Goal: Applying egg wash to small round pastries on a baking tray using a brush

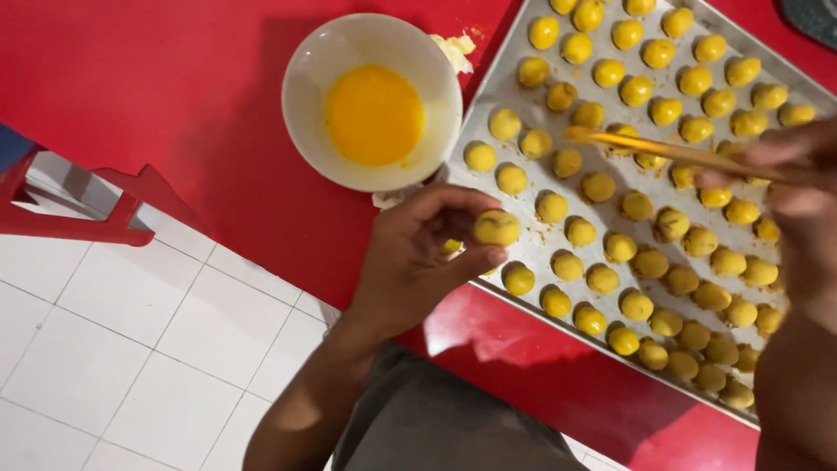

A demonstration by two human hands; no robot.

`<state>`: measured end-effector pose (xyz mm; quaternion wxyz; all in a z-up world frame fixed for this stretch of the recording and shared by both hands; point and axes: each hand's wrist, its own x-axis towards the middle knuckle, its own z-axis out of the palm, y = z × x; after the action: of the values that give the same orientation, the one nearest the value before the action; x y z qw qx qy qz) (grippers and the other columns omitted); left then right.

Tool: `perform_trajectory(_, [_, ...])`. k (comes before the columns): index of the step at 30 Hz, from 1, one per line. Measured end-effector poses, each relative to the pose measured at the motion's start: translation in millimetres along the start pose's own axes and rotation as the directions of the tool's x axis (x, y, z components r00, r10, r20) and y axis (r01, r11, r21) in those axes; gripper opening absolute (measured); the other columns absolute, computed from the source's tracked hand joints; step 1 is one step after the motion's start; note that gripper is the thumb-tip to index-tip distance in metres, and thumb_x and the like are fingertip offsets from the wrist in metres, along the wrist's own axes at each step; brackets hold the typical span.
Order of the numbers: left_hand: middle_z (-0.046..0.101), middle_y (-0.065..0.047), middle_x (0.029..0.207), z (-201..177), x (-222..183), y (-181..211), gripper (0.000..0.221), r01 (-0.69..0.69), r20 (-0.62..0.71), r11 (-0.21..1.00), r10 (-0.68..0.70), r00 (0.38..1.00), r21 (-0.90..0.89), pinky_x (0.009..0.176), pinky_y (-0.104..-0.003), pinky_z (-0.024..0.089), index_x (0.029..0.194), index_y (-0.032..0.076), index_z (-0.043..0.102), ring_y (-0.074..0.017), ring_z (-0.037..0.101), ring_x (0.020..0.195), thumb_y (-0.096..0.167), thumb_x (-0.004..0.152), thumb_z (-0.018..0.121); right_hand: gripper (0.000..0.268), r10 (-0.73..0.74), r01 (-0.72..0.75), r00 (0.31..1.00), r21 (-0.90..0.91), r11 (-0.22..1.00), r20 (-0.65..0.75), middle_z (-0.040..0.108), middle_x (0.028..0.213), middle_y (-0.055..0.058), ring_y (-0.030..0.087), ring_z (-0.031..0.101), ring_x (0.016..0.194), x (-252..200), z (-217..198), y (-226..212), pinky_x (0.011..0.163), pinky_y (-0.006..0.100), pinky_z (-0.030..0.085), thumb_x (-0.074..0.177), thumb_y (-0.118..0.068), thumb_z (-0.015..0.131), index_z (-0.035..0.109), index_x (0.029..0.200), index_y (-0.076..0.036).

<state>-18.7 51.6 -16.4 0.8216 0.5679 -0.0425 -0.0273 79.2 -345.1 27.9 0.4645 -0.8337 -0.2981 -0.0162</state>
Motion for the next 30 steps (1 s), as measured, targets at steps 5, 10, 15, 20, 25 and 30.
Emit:
perform_trajectory(5, [0.071,-0.01,0.111,-21.5,-17.1,-5.2,0.039,0.049,-0.123,0.988,-0.067,0.99,-0.143,0.086,-0.026,0.064,0.118,0.0,0.067,-0.0147,0.071,0.095,0.005,0.082,0.084,0.02,-0.061,0.075,0.984,-0.079,0.994,0.167,0.068,0.122,0.031,0.038,0.078,0.112,104.9,108.2,-109.9,0.103,0.042,0.068,0.106,0.017,0.061,0.044,0.114,0.011])
perform_trajectory(10, [0.069,-0.012,0.12,-43.1,-24.1,-3.0,0.035,0.003,-0.18,0.998,0.009,0.984,0.063,0.085,-0.024,0.061,0.118,0.003,0.07,-0.0156,0.071,0.095,0.009,0.086,0.082,0.016,-0.201,0.142,0.945,0.228,0.963,0.26,0.071,0.108,0.025,0.034,0.078,0.113,138.8,152.7,-81.8,0.096,0.038,0.073,0.103,0.018,0.06,0.051,0.111,0.008])
perform_trajectory(15, [0.071,-0.009,0.113,-51.8,-26.0,-1.2,0.033,-0.04,-0.185,0.982,0.075,0.98,0.183,0.079,-0.021,0.061,0.115,0.006,0.07,-0.0133,0.073,0.089,0.011,0.085,0.083,0.02,-0.163,0.093,0.933,0.222,0.97,0.32,0.071,0.11,0.025,0.035,0.076,0.117,147.5,165.0,-75.0,0.099,0.038,0.07,0.101,0.019,0.059,0.049,0.113,0.007])
perform_trajectory(20, [0.071,-0.01,0.114,-53.8,-25.5,0.9,0.033,-0.022,-0.151,0.99,0.043,0.988,0.14,0.081,-0.023,0.063,0.117,0.005,0.068,-0.0156,0.073,0.091,0.014,0.087,0.08,0.019,-0.145,0.074,0.925,0.209,0.975,0.352,0.071,0.104,0.019,0.032,0.078,0.114,152.5,171.4,-72.3,0.097,0.038,0.072,0.1,0.016,0.061,0.054,0.114,0.005])
perform_trajectory(25, [0.068,-0.011,0.115,-53.3,-21.5,0.4,0.03,-0.121,-0.123,0.976,0.144,0.982,0.179,0.086,-0.027,0.066,0.117,0.005,0.065,-0.0181,0.072,0.1,0.012,0.091,0.077,0.022,-0.178,0.107,0.913,0.206,0.973,0.367,0.071,0.103,0.022,0.033,0.08,0.111,152.5,168.4,-67.3,0.09,0.032,0.074,0.098,0.023,0.057,0.053,0.112,0.006])
perform_trajectory(30, [0.069,-0.011,0.115,-51.4,-20.2,-3.1,0.03,-0.132,-0.116,0.979,0.151,0.982,0.159,0.085,-0.026,0.065,0.119,0.006,0.065,-0.0175,0.071,0.097,0.01,0.092,0.077,0.019,-0.154,0.085,0.93,0.212,0.974,0.334,0.07,0.104,0.025,0.036,0.078,0.114,152.3,163.2,-74.1,0.098,0.039,0.073,0.101,0.02,0.058,0.049,0.11,0.006])
